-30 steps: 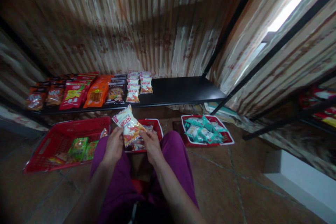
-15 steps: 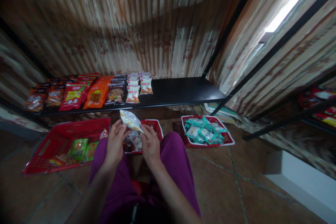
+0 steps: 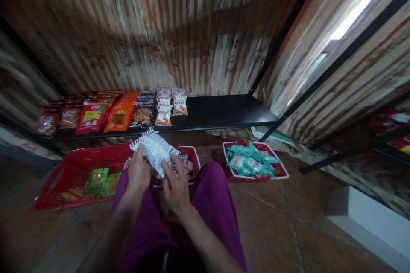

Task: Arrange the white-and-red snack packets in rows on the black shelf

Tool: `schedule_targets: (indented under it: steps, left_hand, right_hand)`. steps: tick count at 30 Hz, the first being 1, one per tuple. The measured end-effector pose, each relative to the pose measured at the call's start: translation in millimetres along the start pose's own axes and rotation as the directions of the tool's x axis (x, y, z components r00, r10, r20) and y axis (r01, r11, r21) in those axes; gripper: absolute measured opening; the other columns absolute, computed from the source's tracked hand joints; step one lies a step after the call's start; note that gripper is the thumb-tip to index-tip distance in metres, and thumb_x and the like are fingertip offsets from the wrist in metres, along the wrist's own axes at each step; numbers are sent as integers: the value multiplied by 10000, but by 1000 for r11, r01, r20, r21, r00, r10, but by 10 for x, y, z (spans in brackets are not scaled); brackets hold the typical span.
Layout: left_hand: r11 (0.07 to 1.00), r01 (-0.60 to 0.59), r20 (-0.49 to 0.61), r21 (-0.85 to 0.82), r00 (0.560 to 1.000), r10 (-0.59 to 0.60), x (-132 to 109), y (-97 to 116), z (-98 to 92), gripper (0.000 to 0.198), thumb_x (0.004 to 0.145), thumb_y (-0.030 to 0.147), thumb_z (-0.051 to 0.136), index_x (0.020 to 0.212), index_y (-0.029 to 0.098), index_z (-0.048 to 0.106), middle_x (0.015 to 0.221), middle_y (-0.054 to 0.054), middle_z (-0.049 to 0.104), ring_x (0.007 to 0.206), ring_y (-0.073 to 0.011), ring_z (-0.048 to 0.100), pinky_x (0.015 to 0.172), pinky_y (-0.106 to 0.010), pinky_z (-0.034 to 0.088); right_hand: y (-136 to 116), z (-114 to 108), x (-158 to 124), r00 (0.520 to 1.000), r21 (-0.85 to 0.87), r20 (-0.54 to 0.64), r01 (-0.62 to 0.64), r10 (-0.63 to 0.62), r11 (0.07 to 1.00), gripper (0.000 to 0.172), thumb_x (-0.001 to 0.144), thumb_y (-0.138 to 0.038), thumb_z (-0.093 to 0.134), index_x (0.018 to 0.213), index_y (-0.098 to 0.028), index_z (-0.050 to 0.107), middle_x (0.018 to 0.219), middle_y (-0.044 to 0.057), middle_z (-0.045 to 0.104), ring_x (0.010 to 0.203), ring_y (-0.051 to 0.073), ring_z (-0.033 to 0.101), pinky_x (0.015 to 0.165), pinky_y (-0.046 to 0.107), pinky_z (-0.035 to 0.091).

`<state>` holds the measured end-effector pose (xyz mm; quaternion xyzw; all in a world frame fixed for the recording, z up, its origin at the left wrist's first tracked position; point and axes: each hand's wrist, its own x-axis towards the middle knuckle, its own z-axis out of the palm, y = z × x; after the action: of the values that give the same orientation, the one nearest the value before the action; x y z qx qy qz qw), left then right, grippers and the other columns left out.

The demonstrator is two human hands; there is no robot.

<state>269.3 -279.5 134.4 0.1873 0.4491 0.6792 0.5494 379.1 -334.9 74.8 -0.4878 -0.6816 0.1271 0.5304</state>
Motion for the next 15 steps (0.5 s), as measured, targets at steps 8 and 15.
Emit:
schedule_targets:
  steps: [8,15]
  left_hand:
    - [998,41,-68,-48,997,-45,69,-51,-56,323,736,431,643,935,177,633,896,-58,701,809,-169,650,696,-257,484]
    - [997,79,-16,-18,997,-79,44,-107,-63,326,717,428,647,906,163,637,886,-51,693,734,-150,644,653,-253,478]
  right_hand:
    - [-95,16,99,598,697,251,-657,761,286,381,709,-478,674,961,-194,637,975,60,675,862,187,634,760,318,523]
    - [-172,21,174,520,747,357,-657,776,97,364,526,-394,825,740,-182,622,698,-22,639,566,91,555,517,195,464]
